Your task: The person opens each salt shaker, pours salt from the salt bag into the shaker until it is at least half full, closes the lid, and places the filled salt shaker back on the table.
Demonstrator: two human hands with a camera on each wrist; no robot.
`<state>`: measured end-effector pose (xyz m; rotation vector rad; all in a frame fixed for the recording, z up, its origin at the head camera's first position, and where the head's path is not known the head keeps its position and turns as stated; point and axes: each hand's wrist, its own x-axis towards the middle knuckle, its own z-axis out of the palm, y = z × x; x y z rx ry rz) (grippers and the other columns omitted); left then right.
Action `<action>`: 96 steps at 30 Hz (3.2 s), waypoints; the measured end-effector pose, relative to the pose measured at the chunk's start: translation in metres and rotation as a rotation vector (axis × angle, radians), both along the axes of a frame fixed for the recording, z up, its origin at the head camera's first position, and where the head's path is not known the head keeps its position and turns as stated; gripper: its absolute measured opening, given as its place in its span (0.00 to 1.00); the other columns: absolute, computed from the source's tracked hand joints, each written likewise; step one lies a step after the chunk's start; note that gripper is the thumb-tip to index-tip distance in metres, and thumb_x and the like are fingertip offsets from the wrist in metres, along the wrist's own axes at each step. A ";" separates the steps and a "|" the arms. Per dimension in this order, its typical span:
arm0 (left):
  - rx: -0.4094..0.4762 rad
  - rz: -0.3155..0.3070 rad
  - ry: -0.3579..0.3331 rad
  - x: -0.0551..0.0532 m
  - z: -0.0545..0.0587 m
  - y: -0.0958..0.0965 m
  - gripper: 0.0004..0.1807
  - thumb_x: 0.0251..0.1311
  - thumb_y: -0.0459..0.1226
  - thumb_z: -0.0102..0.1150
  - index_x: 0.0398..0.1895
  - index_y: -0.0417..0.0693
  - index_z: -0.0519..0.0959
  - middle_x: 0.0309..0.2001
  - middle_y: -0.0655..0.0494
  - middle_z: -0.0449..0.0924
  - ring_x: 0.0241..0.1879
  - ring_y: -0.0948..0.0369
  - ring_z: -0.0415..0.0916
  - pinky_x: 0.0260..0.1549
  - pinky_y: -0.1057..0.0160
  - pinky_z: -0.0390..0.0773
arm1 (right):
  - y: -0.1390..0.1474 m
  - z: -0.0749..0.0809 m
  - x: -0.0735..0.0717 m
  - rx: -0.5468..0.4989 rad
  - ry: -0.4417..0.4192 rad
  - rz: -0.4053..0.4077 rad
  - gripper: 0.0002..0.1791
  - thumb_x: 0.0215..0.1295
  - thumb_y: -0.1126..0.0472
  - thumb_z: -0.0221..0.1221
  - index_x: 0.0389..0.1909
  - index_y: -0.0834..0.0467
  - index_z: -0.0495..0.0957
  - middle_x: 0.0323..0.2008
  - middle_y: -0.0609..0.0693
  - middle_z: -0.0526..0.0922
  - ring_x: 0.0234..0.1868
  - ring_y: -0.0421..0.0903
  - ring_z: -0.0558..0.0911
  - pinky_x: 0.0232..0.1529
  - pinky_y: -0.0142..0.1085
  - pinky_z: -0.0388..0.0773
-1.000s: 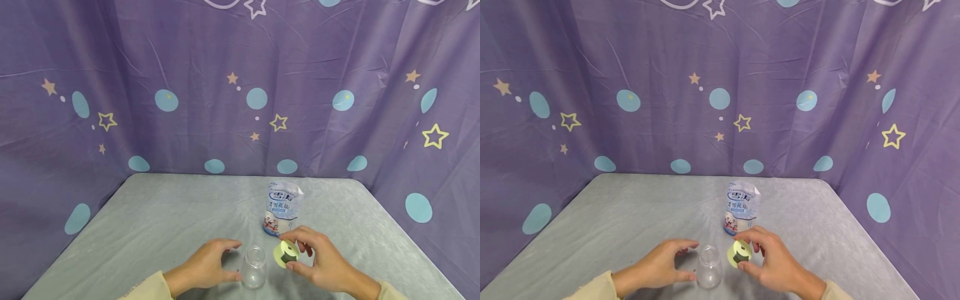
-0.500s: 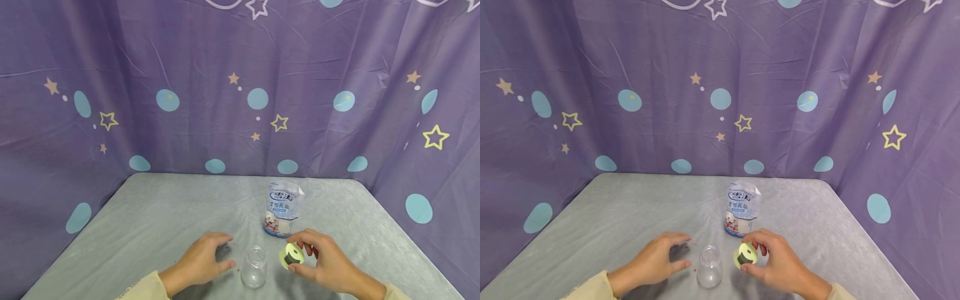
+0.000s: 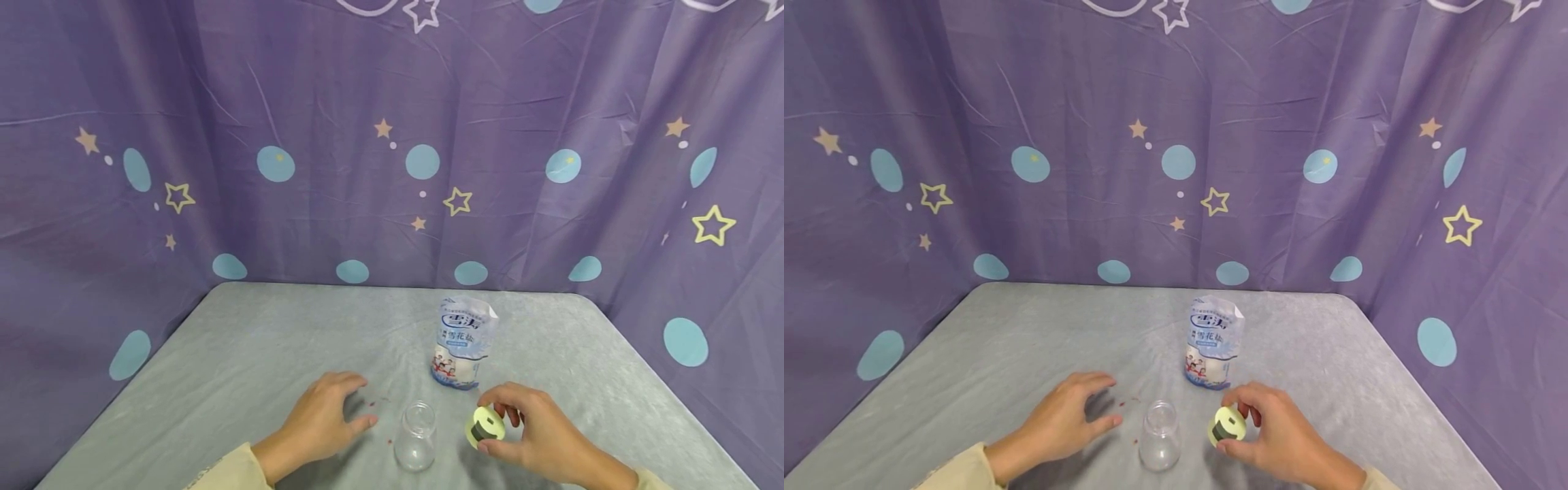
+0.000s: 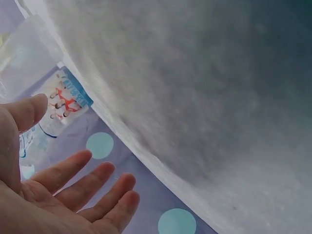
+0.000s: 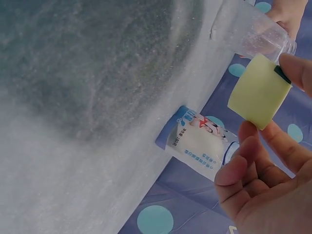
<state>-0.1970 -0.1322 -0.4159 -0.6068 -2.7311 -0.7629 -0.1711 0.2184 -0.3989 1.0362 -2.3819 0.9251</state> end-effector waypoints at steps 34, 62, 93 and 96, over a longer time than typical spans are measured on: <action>-0.126 0.041 -0.086 -0.002 -0.004 -0.015 0.40 0.59 0.59 0.69 0.65 0.41 0.76 0.67 0.37 0.73 0.68 0.38 0.67 0.67 0.36 0.62 | 0.024 -0.011 0.008 0.162 -0.350 -0.077 0.19 0.45 0.48 0.81 0.34 0.39 0.80 0.22 0.35 0.73 0.23 0.34 0.72 0.24 0.29 0.71; -0.143 0.053 -0.094 -0.004 -0.006 -0.021 0.40 0.60 0.59 0.69 0.66 0.41 0.76 0.67 0.37 0.72 0.69 0.38 0.66 0.67 0.35 0.60 | 0.032 -0.014 0.012 0.217 -0.434 -0.061 0.21 0.42 0.55 0.80 0.35 0.39 0.79 0.23 0.35 0.74 0.26 0.33 0.73 0.25 0.30 0.72; -0.165 0.043 -0.121 -0.007 -0.005 -0.023 0.40 0.61 0.60 0.67 0.68 0.42 0.75 0.69 0.37 0.70 0.70 0.35 0.63 0.68 0.34 0.59 | 0.035 -0.007 0.011 0.244 -0.278 -0.264 0.25 0.60 0.34 0.68 0.47 0.47 0.83 0.45 0.37 0.84 0.43 0.43 0.80 0.39 0.39 0.79; -0.163 0.044 -0.118 -0.007 -0.004 -0.022 0.40 0.61 0.60 0.66 0.67 0.42 0.76 0.69 0.37 0.70 0.70 0.35 0.63 0.68 0.34 0.59 | 0.034 -0.008 0.012 0.247 -0.234 -0.298 0.26 0.59 0.33 0.68 0.48 0.47 0.83 0.46 0.38 0.84 0.44 0.44 0.81 0.41 0.40 0.80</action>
